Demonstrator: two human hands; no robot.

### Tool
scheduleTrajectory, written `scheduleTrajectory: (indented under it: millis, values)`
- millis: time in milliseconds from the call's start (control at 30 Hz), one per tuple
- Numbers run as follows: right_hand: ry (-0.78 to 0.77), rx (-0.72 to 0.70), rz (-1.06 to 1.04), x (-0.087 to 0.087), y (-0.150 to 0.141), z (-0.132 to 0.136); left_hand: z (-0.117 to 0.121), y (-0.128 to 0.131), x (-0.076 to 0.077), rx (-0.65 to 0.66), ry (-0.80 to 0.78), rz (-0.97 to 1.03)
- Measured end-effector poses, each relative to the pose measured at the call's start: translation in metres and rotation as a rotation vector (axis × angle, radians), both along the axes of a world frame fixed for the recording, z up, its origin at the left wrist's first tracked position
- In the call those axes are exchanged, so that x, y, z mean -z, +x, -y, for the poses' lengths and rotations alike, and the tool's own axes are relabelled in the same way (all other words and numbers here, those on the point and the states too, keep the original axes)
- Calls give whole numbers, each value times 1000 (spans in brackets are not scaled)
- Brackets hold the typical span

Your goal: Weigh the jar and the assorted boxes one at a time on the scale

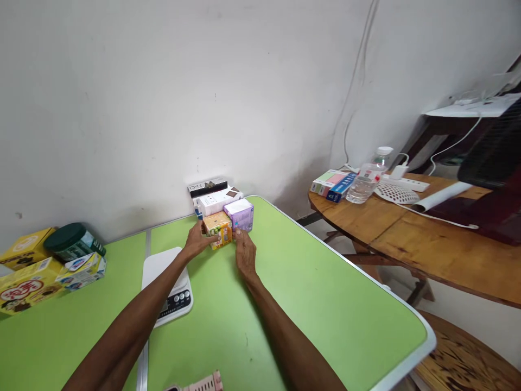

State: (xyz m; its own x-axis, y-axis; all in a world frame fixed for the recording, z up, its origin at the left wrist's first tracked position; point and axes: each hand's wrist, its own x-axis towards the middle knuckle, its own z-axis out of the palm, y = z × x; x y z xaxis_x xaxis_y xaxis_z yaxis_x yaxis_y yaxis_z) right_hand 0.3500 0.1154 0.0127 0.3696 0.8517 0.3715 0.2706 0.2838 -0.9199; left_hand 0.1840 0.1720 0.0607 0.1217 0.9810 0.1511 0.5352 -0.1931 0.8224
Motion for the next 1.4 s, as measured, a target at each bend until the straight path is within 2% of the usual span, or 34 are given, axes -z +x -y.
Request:
scheduleTrajectory:
  millis: [133,233,400,500,567,633,767,967,1100,1167,1300,1400]
  values:
    - [92,4,69,0,-6,8,18,-3,-9,25,-11,29]
    - [190,-19,142,-11,-17,21,36,-18,-27,45,1,83]
    - [351,-186,171,-39,-54,50,78,-77,-67,86,30,158]
    - [353,-356,179,-45,-80,65,105,-117,-76,33,19,108]
    - [340,-447,186,-43,-95,71,119,-139,-71,-3,1,99]
    - [322,-499,192,-37,-106,74,127,-155,-60,-20,-18,109]
    - [282,-529,208,-27,-116,75,130,-169,-40,-32,-40,133]
    - [241,-533,231,-22,-118,74,126,-175,-37,-29,-65,98]
    - [190,-446,197,-7,-105,62,133,-188,-29,-47,-69,51]
    - [116,-364,192,3,-95,55,140,-196,-14,-112,-73,126]
    - [-25,-304,173,17,-81,48,155,-203,28,-332,-42,369]
    - [-65,-301,136,20,-80,48,161,-200,53,-463,54,374]
